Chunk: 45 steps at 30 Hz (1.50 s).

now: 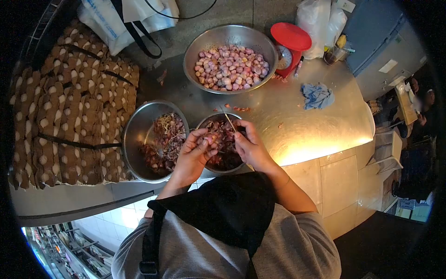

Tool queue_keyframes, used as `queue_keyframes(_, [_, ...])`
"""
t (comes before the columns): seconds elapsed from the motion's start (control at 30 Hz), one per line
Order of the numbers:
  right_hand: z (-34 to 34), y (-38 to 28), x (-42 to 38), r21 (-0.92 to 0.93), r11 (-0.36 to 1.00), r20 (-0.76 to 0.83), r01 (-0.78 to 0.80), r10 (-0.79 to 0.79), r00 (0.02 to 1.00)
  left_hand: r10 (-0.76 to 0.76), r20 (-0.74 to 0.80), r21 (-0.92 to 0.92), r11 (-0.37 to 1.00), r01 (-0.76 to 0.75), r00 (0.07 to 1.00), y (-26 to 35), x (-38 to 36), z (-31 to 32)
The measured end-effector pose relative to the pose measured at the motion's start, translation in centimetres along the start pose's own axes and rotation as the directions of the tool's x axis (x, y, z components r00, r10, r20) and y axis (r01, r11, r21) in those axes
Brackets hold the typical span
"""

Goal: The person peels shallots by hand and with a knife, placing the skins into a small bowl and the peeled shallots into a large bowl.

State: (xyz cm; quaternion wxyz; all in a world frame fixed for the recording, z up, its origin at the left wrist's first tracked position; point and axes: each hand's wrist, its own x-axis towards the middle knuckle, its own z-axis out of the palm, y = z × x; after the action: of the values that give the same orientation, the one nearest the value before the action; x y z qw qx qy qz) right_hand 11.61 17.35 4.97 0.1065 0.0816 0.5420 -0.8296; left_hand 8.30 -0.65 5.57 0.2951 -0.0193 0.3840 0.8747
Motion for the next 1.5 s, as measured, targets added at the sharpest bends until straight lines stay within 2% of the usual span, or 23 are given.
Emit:
queue_keyframes(0.03, [0.3,-0.1,-0.4,-0.029,1.000,-0.016,0.012,-0.013,1.000,-0.007,-0.027,-0.019,1.000,0.007,1.000,-0.1,0.0,0.0])
queue_keyframes(0.1, [0.3,0.1,-1.0,-0.046,0.999,0.094,0.021,-0.017,0.995,-0.023,-0.078,-0.056,0.998,0.019,0.997,-0.2,0.2,0.1])
queue_keyframes(0.2, [0.7,1.2,-2.0,-0.044,0.997,0.190,0.061,-0.051,0.980,0.058,-0.036,-0.017,0.998,-0.058,0.998,-1.0,0.5,-0.3])
queue_keyframes(0.27, [0.8,2.1,-2.3,-0.036,0.995,0.230,0.094,-0.083,0.970,0.084,-0.081,-0.017,0.996,-0.086,0.993,-1.2,0.4,0.2])
queue_keyframes(0.3, [0.4,2.2,-2.3,-0.111,0.992,0.235,0.060,-0.033,0.971,0.098,-0.104,-0.016,0.995,-0.100,0.990,-1.3,0.4,0.4])
queue_keyframes(0.37, [0.5,2.7,-2.2,-0.279,0.948,0.181,0.156,-0.108,0.978,0.120,-0.153,0.008,0.993,-0.120,0.981,-1.6,0.5,0.2])
queue_keyframes(0.43, [0.8,2.8,-2.1,-0.355,0.908,0.150,0.220,-0.177,0.973,0.153,-0.179,0.050,0.988,-0.147,0.972,-1.6,0.4,0.4])
queue_keyframes(0.63, [1.4,3.8,-1.4,-0.285,0.909,0.083,0.304,-0.292,0.953,0.262,-0.171,0.185,0.955,-0.231,0.950,-2.0,0.4,1.1])
queue_keyframes(0.67, [1.3,3.7,-1.3,-0.319,0.901,0.074,0.295,-0.286,0.955,0.278,-0.168,0.198,0.949,-0.244,0.946,-2.2,0.4,1.1])
queue_keyframes(0.73, [1.4,3.4,-1.1,-0.272,0.932,0.060,0.242,-0.234,0.970,0.300,-0.162,0.219,0.940,-0.262,0.940,-2.5,0.4,1.1])
queue_keyframes(0.83, [1.8,2.4,-1.1,-0.033,0.990,0.082,0.138,-0.135,0.988,0.309,-0.144,0.250,0.931,-0.268,0.940,-2.8,0.3,1.1])
queue_keyframes(0.9, [2.1,1.9,-0.9,0.106,0.987,0.123,0.119,-0.132,0.984,0.305,-0.119,0.281,0.923,-0.262,0.945,-2.9,0.3,1.1])
queue_keyframes(1.0, [1.4,1.4,-0.8,0.209,0.978,0.171,-0.009,-0.027,0.985,0.239,-0.106,0.243,0.948,-0.208,0.965,-2.5,0.4,1.2])
queue_keyframes(1.1, [1.0,1.3,-0.8,0.221,0.974,0.167,-0.051,0.014,0.986,0.159,-0.149,0.126,0.982,-0.141,0.976,-1.9,0.4,2.1])
queue_keyframes(1.2, [1.5,2.3,-0.5,0.102,0.987,0.100,0.121,-0.131,0.986,0.181,-0.114,0.127,0.978,-0.166,0.977,-2.6,0.5,1.5])
queue_keyframes(1.3, [1.9,2.5,-0.5,-0.054,0.983,0.096,0.178,-0.172,0.980,0.307,-0.044,0.370,0.889,-0.270,0.951,-3.4,0.6,0.4])
queue_keyframes(1.4, [1.2,1.6,-0.7,0.064,0.995,0.153,0.071,-0.080,0.985,0.232,-0.022,0.407,0.891,-0.203,0.973,-2.8,0.9,-0.1])
queue_keyframes(1.5, [0.6,0.4,-1.1,0.169,0.979,0.213,-0.114,0.077,0.974,0.196,0.002,0.383,0.906,-0.182,0.981,-2.4,0.9,0.1])
